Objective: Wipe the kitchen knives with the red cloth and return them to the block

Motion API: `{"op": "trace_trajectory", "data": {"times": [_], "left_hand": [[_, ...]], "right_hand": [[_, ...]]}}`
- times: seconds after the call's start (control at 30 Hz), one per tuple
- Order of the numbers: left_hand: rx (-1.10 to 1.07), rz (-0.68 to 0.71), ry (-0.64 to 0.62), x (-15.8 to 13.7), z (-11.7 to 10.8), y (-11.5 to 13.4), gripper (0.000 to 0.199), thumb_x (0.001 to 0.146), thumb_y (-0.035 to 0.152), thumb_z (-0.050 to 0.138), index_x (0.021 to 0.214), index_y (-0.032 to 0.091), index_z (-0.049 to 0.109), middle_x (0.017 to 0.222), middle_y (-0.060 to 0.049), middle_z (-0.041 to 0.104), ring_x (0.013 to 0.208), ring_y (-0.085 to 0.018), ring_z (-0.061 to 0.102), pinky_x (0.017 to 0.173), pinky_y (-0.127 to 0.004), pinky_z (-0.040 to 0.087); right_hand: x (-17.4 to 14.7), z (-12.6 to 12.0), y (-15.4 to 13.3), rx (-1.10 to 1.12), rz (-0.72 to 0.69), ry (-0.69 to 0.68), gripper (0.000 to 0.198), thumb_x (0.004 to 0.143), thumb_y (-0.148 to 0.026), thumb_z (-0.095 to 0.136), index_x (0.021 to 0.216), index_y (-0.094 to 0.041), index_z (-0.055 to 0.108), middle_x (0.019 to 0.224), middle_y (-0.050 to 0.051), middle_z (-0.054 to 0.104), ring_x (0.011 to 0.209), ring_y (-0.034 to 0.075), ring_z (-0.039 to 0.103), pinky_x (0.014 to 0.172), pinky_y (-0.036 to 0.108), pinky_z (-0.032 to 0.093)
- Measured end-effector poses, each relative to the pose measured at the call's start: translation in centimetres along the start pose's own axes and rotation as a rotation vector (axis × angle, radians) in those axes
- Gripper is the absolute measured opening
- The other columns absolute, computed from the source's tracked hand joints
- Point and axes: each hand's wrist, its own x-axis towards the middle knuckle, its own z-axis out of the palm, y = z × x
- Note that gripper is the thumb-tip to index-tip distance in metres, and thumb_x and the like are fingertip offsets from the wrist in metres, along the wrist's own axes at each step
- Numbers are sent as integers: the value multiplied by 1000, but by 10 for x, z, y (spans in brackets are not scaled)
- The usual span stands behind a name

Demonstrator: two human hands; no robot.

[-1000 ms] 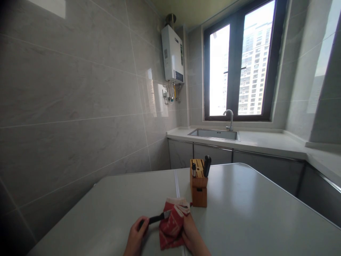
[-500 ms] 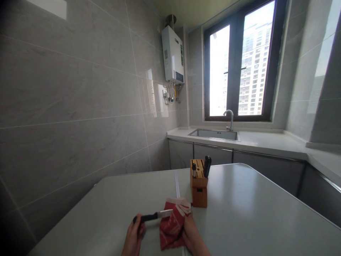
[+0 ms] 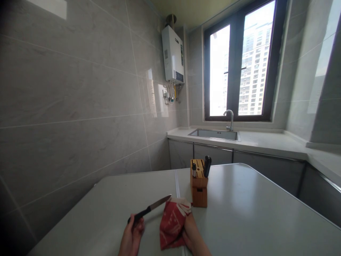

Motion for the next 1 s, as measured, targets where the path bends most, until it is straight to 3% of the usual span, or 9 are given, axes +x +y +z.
{"op": "trace_trajectory", "data": {"times": [0.17, 0.33, 0.47, 0.6, 0.83, 1.0], "left_hand": [[145, -20, -63, -13, 12, 6, 34, 65, 35, 78, 86, 13, 61, 71, -7, 72, 54, -11, 59, 55, -20, 49], [349, -5, -215, -23, 23, 9, 34, 73, 45, 69, 86, 14, 62, 76, -6, 72, 53, -9, 55, 53, -19, 44], [462, 42, -316, -22, 22, 5, 35, 75, 49, 65, 83, 15, 61, 70, -3, 68, 49, -8, 51, 50, -19, 39], [662, 86, -368, -19, 19, -3, 40, 73, 56, 61, 81, 17, 59, 50, 3, 57, 46, -11, 48, 47, -19, 35], [1048, 209, -657, -27, 23, -11, 32, 83, 47, 52, 75, 17, 56, 58, 2, 58, 56, -13, 52, 56, -21, 38], [1151, 272, -680, -27, 22, -12, 29, 84, 43, 51, 76, 16, 57, 65, 0, 60, 63, -15, 53, 60, -21, 40]], "right_hand": [[-2, 3, -1, -33, 0, -46, 25, 69, -37, 70, 86, -19, 65, 82, 2, 72, 76, 19, 64, 79, 34, 49], [-6, 8, -5, -124, -23, -62, 36, 63, -31, 75, 95, -20, 64, 93, 4, 71, 78, 19, 65, 80, 35, 49], [-10, 10, -6, -186, 27, -132, 35, 61, -33, 77, 90, -17, 65, 80, 5, 72, 75, 21, 66, 74, 35, 50], [-11, 8, -5, -346, 45, -251, 28, 63, -34, 76, 79, -11, 68, 74, 8, 71, 69, 21, 64, 69, 33, 48], [-8, 1, -1, -412, 8, -187, 29, 64, -34, 74, 82, -13, 64, 74, 6, 69, 69, 20, 62, 68, 34, 47], [-5, 0, 1, -475, -23, -153, 29, 61, -35, 76, 78, -13, 65, 74, 5, 68, 72, 20, 61, 70, 32, 45]]}}
